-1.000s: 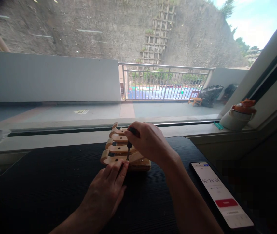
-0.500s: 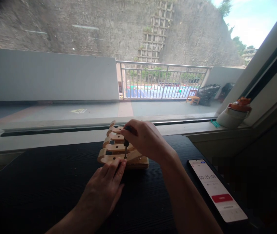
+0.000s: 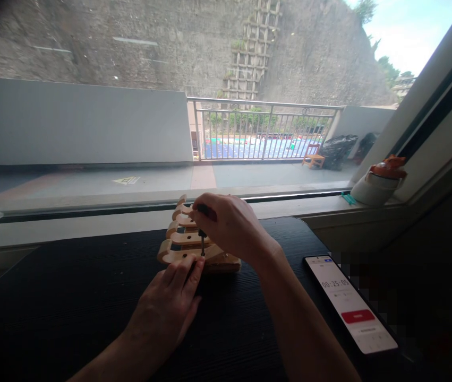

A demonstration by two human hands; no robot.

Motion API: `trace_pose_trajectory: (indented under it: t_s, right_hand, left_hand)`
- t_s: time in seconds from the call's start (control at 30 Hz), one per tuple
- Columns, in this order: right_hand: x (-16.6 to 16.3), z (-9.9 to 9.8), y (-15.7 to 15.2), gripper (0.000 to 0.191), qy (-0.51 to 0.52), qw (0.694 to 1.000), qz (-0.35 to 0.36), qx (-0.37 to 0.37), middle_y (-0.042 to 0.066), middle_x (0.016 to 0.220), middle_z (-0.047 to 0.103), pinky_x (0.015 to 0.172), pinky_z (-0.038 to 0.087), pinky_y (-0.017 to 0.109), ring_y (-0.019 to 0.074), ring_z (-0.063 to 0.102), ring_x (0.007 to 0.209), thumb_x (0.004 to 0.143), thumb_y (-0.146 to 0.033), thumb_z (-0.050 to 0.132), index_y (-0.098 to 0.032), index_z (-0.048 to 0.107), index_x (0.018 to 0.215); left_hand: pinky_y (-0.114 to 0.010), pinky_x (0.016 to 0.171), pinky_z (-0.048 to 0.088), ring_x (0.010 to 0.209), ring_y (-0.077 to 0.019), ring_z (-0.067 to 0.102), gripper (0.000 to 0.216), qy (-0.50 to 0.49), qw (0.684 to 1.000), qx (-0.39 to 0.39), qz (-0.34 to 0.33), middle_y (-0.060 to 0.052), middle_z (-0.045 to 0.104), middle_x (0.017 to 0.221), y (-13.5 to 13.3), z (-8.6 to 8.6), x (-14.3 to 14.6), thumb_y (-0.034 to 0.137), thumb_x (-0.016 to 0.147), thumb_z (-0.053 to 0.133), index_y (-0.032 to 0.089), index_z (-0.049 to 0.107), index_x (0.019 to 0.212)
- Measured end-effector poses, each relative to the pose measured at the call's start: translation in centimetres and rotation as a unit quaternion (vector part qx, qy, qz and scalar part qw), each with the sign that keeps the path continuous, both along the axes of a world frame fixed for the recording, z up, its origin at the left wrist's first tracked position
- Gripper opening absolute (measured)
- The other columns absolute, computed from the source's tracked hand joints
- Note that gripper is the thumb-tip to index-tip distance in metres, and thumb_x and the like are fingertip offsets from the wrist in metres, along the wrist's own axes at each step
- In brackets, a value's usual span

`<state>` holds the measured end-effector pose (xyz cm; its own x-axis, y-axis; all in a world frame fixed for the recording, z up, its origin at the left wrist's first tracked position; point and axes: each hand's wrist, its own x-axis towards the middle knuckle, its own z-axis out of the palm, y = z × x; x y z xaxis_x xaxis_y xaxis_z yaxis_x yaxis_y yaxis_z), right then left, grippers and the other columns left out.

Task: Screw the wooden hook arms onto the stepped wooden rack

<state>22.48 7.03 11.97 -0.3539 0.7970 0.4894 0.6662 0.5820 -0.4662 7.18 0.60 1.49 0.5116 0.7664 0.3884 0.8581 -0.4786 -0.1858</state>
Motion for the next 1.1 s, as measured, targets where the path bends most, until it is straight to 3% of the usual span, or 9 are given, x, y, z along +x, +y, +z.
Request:
trace_pose_trajectory:
  t_s: [0.23, 0.53, 0.87, 1.1]
  right_hand:
    - [0.47, -0.2, 0.55, 0.027, -0.017, 0.998, -0.066, 0.013, -0.002, 0.061, 0.055, 0.052, 0.028, 0.022, 0.008, 0.042, 0.054, 0.082, -0.041, 0.045, -0.019, 0.061, 0.083]
    - [0.42, 0.1, -0.23, 0.028, -0.005, 1.0, 0.013, -0.022, -0.001, 0.065, 0.057, 0.051, 0.027, 0.022, 0.0075, 0.044, 0.057, 0.085, -0.038, 0.042, -0.019, 0.062, 0.084]
    - [0.47, -0.38, 0.59, 0.033, 0.003, 0.999, -0.054, 0.002, -0.003, 0.057, 0.05, 0.049, 0.026, 0.022, 0.0071, 0.038, 0.053, 0.081, -0.046, 0.044, -0.017, 0.06, 0.074]
    - [0.09, -0.26, 0.06, 0.024, -0.001, 1.0, 0.013, 0.008, -0.003, 0.062, 0.054, 0.052, 0.026, 0.022, 0.0069, 0.041, 0.056, 0.084, -0.038, 0.043, -0.022, 0.061, 0.085]
  left_hand:
    - [-0.035, 0.085, 0.046, 0.108, -0.024, 0.048, 0.048, 0.018, 1.0, 0.005, 0.007, -0.011, 0.05, 0.126, -0.06, -0.1, -0.04, 0.015, 0.08, 0.046, 0.012, 0.041, 0.128]
    - [-0.038, 0.085, 0.046, 0.105, -0.0247, 0.05, 0.049, 0.0, 1.0, 0.002, -0.003, -0.012, 0.052, 0.124, 0.08, 0.15, -0.03, 0.016, 0.079, 0.047, 0.011, 0.042, 0.128]
    - [-0.043, 0.09, 0.042, 0.106, -0.0261, 0.048, 0.048, -0.028, 0.999, -0.003, -0.018, -0.011, 0.053, 0.122, 0.16, 0.14, -0.18, 0.017, 0.081, 0.046, 0.011, 0.041, 0.128]
    - [-0.043, 0.09, 0.041, 0.103, -0.0262, 0.049, 0.047, -0.038, 0.999, -0.004, -0.031, -0.012, 0.053, 0.12, 0.3, 0.47, -0.24, 0.019, 0.081, 0.047, 0.011, 0.043, 0.127]
